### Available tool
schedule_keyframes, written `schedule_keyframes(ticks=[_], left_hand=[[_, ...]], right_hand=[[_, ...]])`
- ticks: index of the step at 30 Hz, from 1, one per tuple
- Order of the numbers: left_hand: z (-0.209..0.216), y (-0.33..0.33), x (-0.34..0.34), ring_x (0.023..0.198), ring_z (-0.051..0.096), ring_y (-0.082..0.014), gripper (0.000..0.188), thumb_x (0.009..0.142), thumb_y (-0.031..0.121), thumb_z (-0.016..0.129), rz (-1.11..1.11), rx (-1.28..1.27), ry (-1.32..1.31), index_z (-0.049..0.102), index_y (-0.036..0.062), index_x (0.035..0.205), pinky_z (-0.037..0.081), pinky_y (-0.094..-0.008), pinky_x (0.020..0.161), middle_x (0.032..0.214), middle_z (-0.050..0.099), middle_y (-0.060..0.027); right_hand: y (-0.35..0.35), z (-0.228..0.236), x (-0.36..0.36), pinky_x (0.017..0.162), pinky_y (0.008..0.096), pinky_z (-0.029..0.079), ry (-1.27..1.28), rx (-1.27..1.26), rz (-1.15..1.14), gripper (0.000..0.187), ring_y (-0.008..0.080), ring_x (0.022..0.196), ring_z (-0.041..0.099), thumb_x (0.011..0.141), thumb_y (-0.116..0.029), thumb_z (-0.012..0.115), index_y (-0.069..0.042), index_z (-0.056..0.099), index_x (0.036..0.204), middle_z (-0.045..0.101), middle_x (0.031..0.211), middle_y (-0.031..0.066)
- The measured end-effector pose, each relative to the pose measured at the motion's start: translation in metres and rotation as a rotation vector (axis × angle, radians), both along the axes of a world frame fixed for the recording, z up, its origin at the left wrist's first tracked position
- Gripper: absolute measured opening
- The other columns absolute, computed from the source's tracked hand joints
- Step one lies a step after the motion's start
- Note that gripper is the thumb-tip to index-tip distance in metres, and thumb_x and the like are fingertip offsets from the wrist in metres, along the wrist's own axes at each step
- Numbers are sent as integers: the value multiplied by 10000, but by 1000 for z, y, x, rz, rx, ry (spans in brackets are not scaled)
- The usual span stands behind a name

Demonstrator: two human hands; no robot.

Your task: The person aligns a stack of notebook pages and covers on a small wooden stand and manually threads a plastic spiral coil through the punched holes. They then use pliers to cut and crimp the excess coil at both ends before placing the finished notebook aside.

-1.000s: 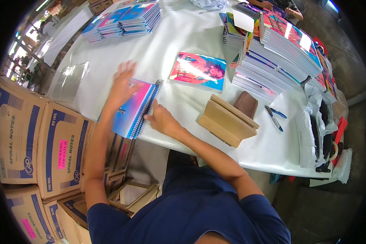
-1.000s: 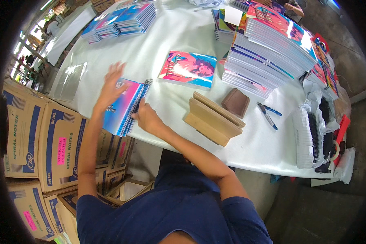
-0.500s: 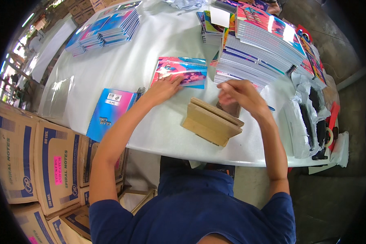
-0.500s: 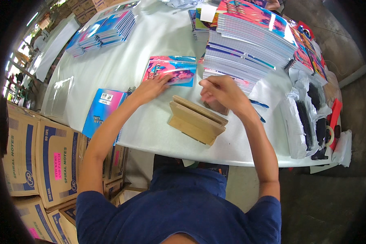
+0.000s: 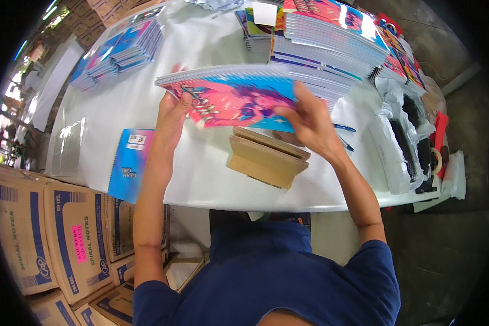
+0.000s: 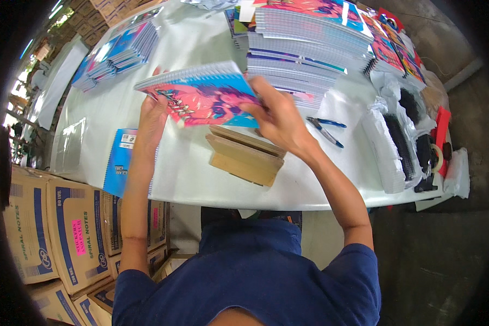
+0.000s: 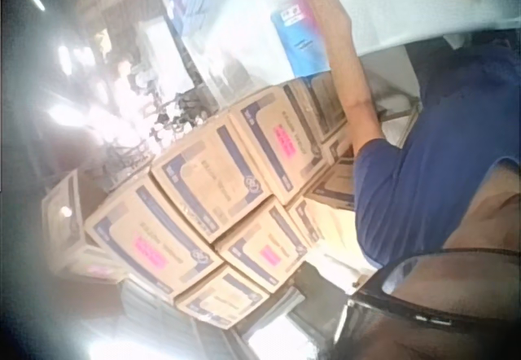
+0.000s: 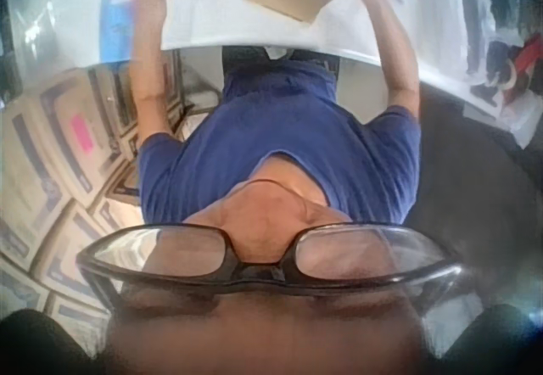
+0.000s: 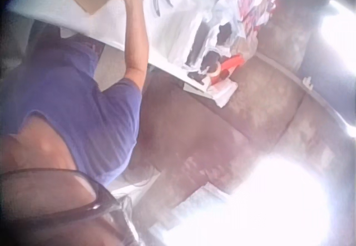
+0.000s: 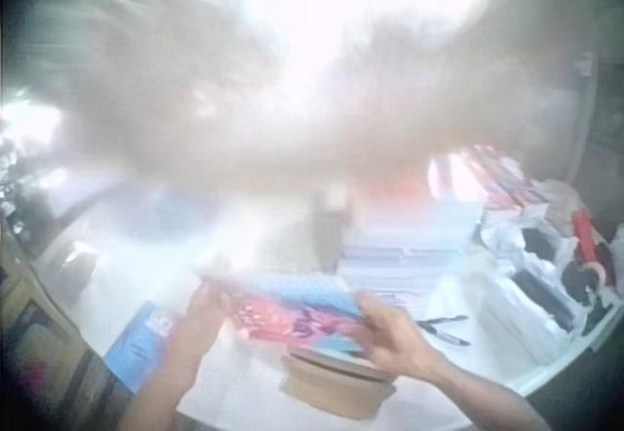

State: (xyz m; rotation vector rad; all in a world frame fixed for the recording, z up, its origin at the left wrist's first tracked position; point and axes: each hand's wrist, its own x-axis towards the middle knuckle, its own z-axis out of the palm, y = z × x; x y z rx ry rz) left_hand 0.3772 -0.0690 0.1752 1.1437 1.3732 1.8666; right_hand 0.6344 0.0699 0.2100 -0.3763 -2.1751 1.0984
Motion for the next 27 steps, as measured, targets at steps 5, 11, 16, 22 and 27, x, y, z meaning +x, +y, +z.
schedule_keyframes(ticks=[5,11,16,22,27], left_hand=[[41,11,49,1242,548,-229,743,859,470,664,-447,26,147,466,-4,1395,436,-372,1029,1368,550,-156],[22,23,65,1262,514,-196,517,914,312,655,-617,-40,221,549,3,1314,414,-333,1023,1421,525,-111],[-71,14,77,1410,357,-276,1019,745,494,797,-364,-30,-23,298,37,1506,280,-408,1152,1513,392,-149],[-85,-18,86,1427,309,-248,1139,698,432,861,-267,-167,-115,204,31,1538,249,-387,1165,1540,341,-143],[-84,-39,48,1459,244,-273,1177,698,524,826,-147,-41,-130,159,69,1555,222,-410,1176,1589,237,-146]], right_hand=[[-29,-20,96,709,267,500,198,42,-193,228,149,796,632,886,41,660,40,623,1112,680,934,105],[-60,-86,112,918,302,453,262,-315,-300,213,194,1081,571,881,30,666,54,597,1082,600,1138,120],[-72,-105,88,1046,383,380,100,-167,-221,732,273,1203,500,827,-167,778,12,334,1380,503,1266,170],[-28,-86,105,1027,378,405,-6,-144,29,546,246,1175,530,893,-184,710,1,432,1325,537,1269,140],[151,-45,209,806,345,517,-121,270,-815,184,269,886,661,910,-85,609,-16,638,1078,666,987,181]])
